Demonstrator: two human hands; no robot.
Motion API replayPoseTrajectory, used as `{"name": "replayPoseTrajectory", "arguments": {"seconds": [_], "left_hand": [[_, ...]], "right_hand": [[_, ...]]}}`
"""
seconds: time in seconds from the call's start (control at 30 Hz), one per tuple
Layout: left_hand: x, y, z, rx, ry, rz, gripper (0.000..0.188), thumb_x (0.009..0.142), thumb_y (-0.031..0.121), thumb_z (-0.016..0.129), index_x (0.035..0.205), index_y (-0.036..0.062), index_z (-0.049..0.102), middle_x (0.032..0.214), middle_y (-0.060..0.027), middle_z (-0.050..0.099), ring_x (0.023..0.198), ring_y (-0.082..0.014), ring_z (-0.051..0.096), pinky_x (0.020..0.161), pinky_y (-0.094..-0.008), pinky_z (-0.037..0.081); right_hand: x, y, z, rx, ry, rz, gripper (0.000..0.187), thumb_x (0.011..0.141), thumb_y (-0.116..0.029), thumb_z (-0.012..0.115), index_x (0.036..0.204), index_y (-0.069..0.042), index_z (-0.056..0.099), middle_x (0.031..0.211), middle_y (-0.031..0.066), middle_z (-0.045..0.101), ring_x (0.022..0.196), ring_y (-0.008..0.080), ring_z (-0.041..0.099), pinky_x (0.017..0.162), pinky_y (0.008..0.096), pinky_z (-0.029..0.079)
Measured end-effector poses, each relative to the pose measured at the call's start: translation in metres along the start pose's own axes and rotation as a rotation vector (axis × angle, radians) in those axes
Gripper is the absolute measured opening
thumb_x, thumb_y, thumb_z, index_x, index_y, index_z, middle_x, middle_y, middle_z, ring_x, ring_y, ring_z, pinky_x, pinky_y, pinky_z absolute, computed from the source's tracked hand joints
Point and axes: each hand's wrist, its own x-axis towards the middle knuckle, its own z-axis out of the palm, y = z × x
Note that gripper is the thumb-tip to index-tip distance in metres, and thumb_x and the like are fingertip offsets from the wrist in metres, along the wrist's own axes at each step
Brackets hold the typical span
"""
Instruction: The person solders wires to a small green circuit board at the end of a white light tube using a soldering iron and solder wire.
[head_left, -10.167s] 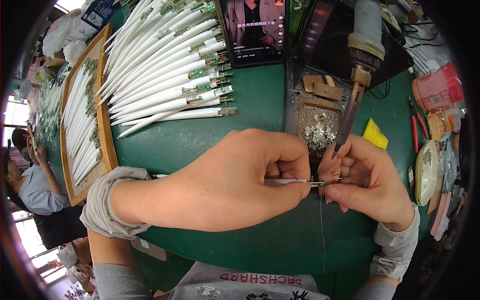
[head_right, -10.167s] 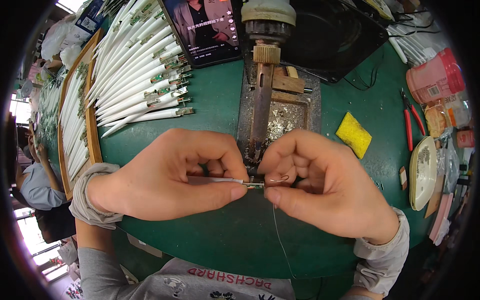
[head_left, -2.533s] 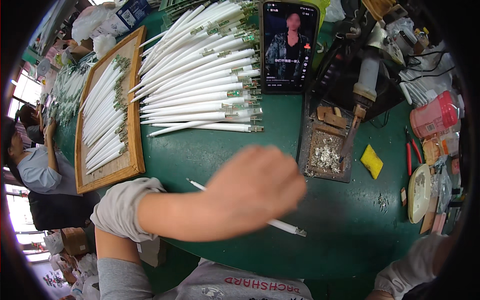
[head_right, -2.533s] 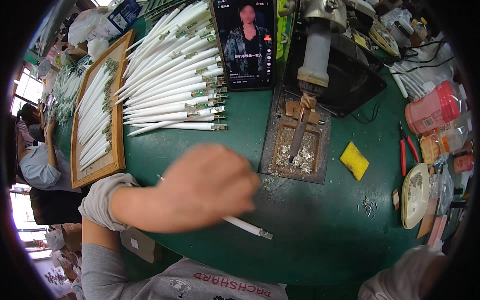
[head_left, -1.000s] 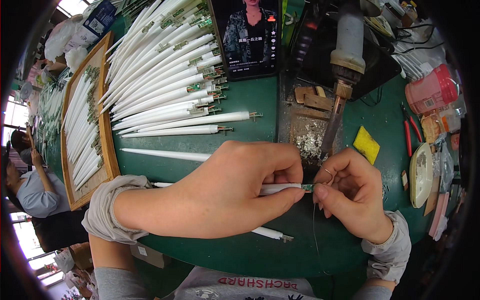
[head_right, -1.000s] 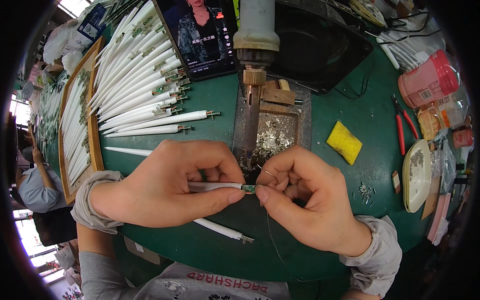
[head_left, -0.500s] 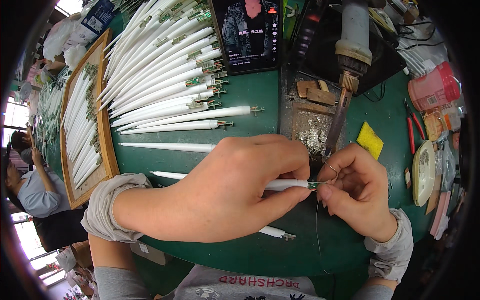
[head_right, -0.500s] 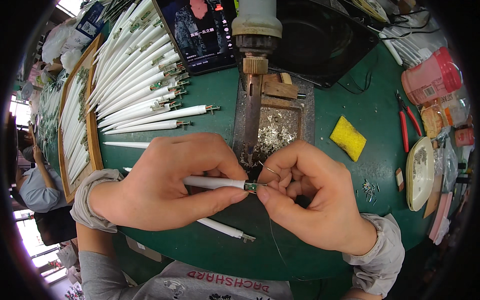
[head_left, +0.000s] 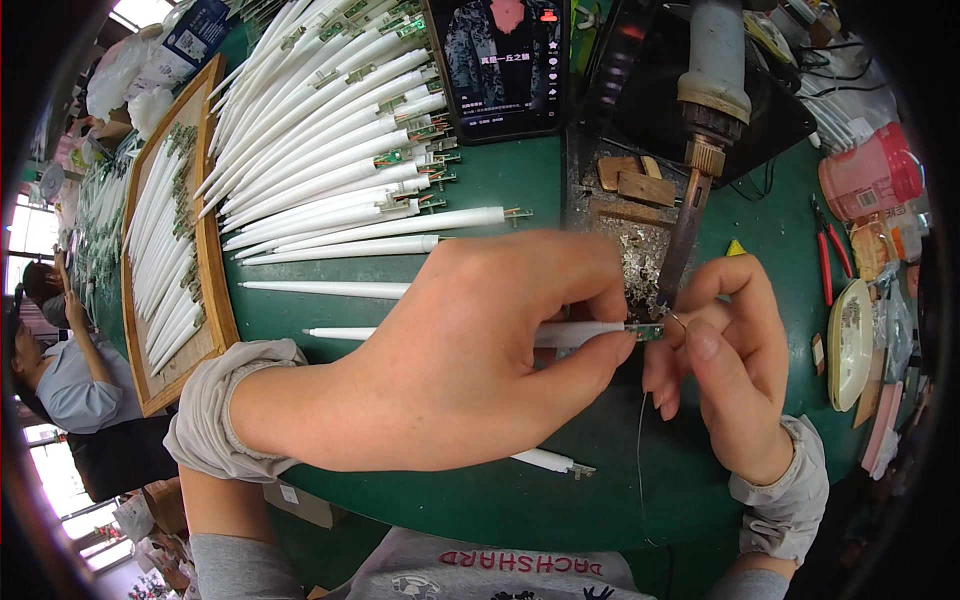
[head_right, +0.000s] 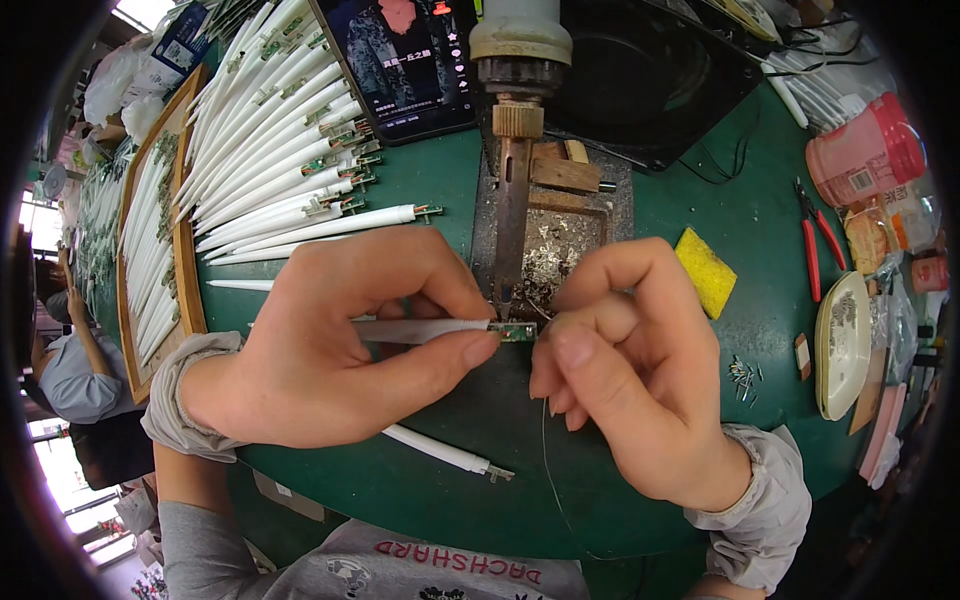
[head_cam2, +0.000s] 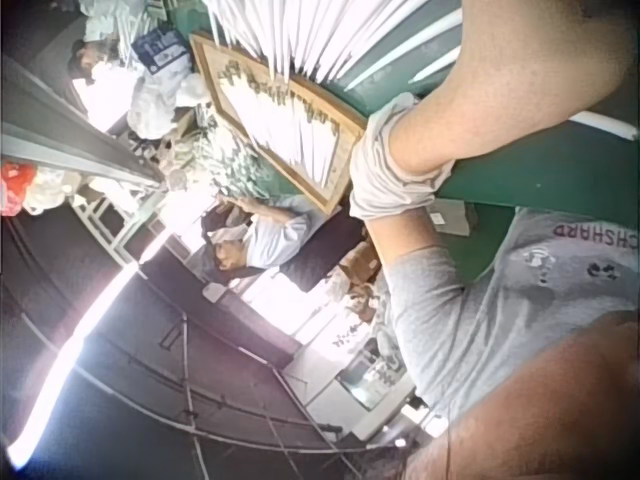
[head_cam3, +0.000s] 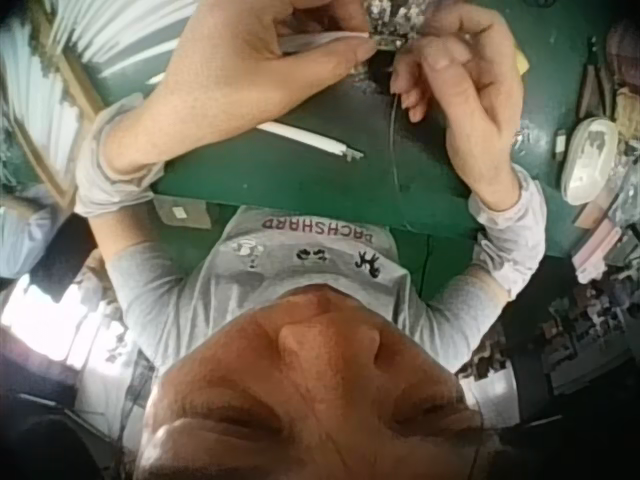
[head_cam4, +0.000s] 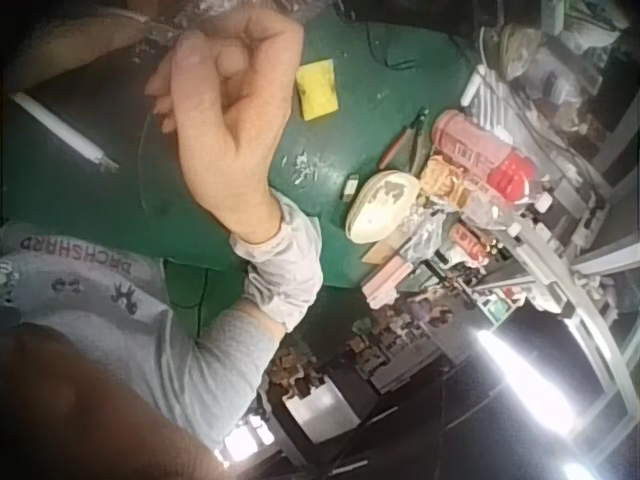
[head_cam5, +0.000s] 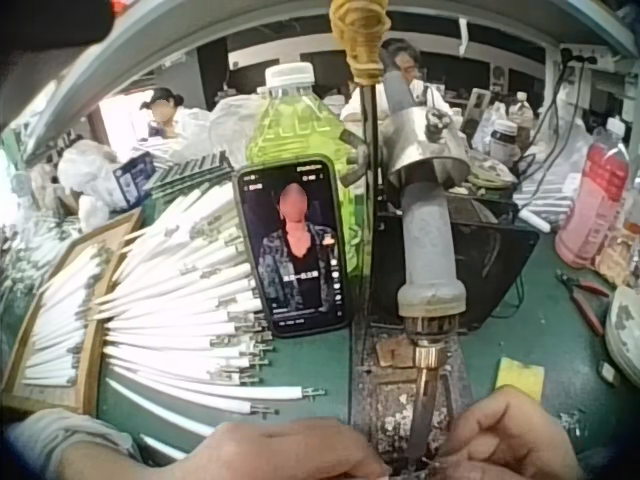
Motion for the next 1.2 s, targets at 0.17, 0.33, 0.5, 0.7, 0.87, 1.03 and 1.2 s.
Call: {"name": "replayPoseTrajectory", "arguments": {"seconds": [0.17,0.33,0.5,0.7,0.87,1.03,1.2], "left_hand": [[0.0002,0.0026,-0.0008,-0.038,0.033,-0.029,0.009,0.08,0.003,0.069,0.085,-0.0002,0.062,0.079,-0.0025,0.06,0.066,-0.0052,0.053,0.055,-0.0202,0.04],[0.0005,0.003,-0.0013,-0.083,0.036,-0.029,0.007,0.081,0.001,0.067,0.084,-0.0011,0.061,0.08,-0.0028,0.059,0.065,-0.0041,0.052,0.054,-0.0192,0.038],[0.0009,0.0002,-0.0015,-0.096,0.047,-0.013,0.007,0.081,0.0,0.067,0.084,-0.0014,0.061,0.081,-0.0031,0.06,0.065,-0.0043,0.053,0.054,-0.0191,0.039],[-0.0001,0.0013,-0.0014,-0.121,0.072,0.014,0.008,0.08,-0.001,0.067,0.085,-0.0021,0.061,0.082,-0.0043,0.06,0.066,-0.0049,0.054,0.054,-0.0192,0.04],[0.0006,0.0004,-0.0015,-0.148,0.072,0.009,0.008,0.08,-0.001,0.067,0.085,-0.0025,0.061,0.082,-0.0047,0.06,0.067,-0.0053,0.055,0.054,-0.0192,0.041],[-0.0004,0.0028,-0.0053,-0.072,0.048,-0.035,0.008,0.081,-0.001,0.067,0.086,-0.002,0.061,0.082,-0.0039,0.06,0.069,-0.0047,0.055,0.057,-0.0182,0.041],[0.0043,0.0038,-0.0069,-0.274,0.003,-0.201,0.007,0.083,0.0,0.066,0.086,-0.0015,0.059,0.081,-0.0018,0.059,0.071,-0.0031,0.054,0.059,-0.0169,0.041]], "right_hand": [[-0.0013,0.0027,-0.0001,-0.165,-0.045,-0.146,0.015,0.092,-0.005,0.055,0.096,0.001,0.043,0.076,0.008,0.06,0.061,0.005,0.053,0.053,0.0172,0.04],[-0.0013,0.0016,0.0032,-0.199,-0.017,-0.16,0.015,0.092,-0.004,0.056,0.096,0.002,0.043,0.076,0.0075,0.059,0.062,0.0051,0.054,0.054,0.017,0.04],[0.0005,0.0047,0.0019,-0.186,-0.033,-0.194,0.016,0.092,-0.004,0.056,0.096,0.002,0.043,0.076,0.008,0.059,0.061,0.0052,0.053,0.054,0.017,0.04],[0.0011,0.0077,0.0013,-0.168,-0.043,-0.226,0.016,0.092,-0.006,0.056,0.096,0.002,0.042,0.076,0.0093,0.06,0.059,0.0052,0.052,0.053,0.0174,0.041],[0.0017,0.008,-0.0008,-0.152,-0.047,-0.207,0.016,0.093,-0.006,0.056,0.097,0.002,0.043,0.076,0.0093,0.06,0.06,0.0054,0.052,0.053,0.0176,0.041],[0.0033,0.0085,-0.0024,-0.16,-0.075,-0.225,0.017,0.093,-0.008,0.056,0.097,0.001,0.042,0.076,0.0093,0.06,0.059,0.0054,0.051,0.053,0.0175,0.041],[0.0051,0.0107,-0.0032,-0.118,-0.072,-0.197,0.017,0.093,-0.009,0.056,0.097,0.001,0.042,0.075,0.0093,0.06,0.058,0.0055,0.052,0.052,0.0175,0.041]]}}
